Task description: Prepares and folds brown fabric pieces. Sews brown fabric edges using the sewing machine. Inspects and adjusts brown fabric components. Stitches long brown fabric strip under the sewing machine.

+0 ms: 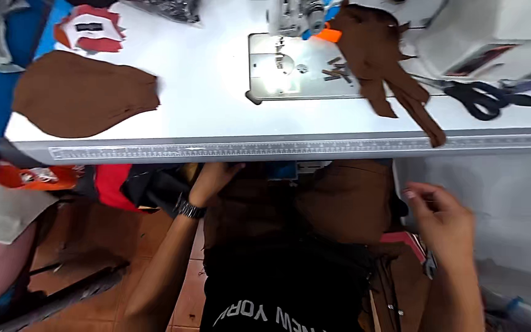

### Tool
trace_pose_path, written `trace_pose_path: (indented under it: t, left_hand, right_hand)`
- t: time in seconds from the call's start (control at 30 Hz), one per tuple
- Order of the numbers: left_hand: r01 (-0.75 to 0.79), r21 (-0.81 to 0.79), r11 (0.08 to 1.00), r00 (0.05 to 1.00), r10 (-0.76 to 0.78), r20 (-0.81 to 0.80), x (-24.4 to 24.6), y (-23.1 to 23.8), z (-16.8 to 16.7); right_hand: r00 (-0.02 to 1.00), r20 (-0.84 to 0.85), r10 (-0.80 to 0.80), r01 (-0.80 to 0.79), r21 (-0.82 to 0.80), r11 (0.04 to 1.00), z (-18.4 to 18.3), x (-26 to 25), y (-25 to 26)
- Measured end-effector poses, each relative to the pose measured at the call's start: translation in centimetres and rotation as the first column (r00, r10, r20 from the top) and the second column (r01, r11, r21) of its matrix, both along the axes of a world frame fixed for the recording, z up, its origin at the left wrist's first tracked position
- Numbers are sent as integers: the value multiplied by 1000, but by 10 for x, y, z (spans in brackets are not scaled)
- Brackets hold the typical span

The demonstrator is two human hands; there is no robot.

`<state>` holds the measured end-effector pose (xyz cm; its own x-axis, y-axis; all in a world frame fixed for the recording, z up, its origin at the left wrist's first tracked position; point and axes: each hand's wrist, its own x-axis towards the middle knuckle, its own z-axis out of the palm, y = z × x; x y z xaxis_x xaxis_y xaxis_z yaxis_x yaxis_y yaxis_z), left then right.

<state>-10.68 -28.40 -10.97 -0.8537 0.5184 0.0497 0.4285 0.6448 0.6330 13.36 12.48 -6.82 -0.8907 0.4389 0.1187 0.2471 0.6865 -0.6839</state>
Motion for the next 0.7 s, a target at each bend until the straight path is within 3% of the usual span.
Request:
trace_pose_path:
  t: [0.1,0.17,0.3,0.4,0.53,0.63,0.7]
  left_hand:
    - [-41,-195,980,998,29,-64,30,-41,-1]
    - [-37,-228,973,992,9,-125,44,-52,-17]
    - [-26,-182,983,954,-30,-297,59,-50,-29]
    - [-41,-152,987,934,-16,-356,56,-49,-45]
    - [-28,-142,989,962,-12,-273,51,-61,-50]
    - [52,-124,991,971,-79,-227,42,-87,-45]
    - [120,-30,992,987,-123,-106,42,-114,-38]
  right_hand:
    - [935,-10,356,-356,-58,933,-16,-44,-98]
    - [842,60,536,-532,-76,843,-43,-84,-153]
    - [786,91,611,-617,70,784,-85,-149,-221]
    - [787,61,614,-617,103,780,-101,-165,-227]
    - [800,1,600,-597,100,796,-112,-151,-227]
    - [765,65,640,-641,-15,767,-67,-129,-212]
    - [725,14,688,-684,-102,723,-27,-113,-194]
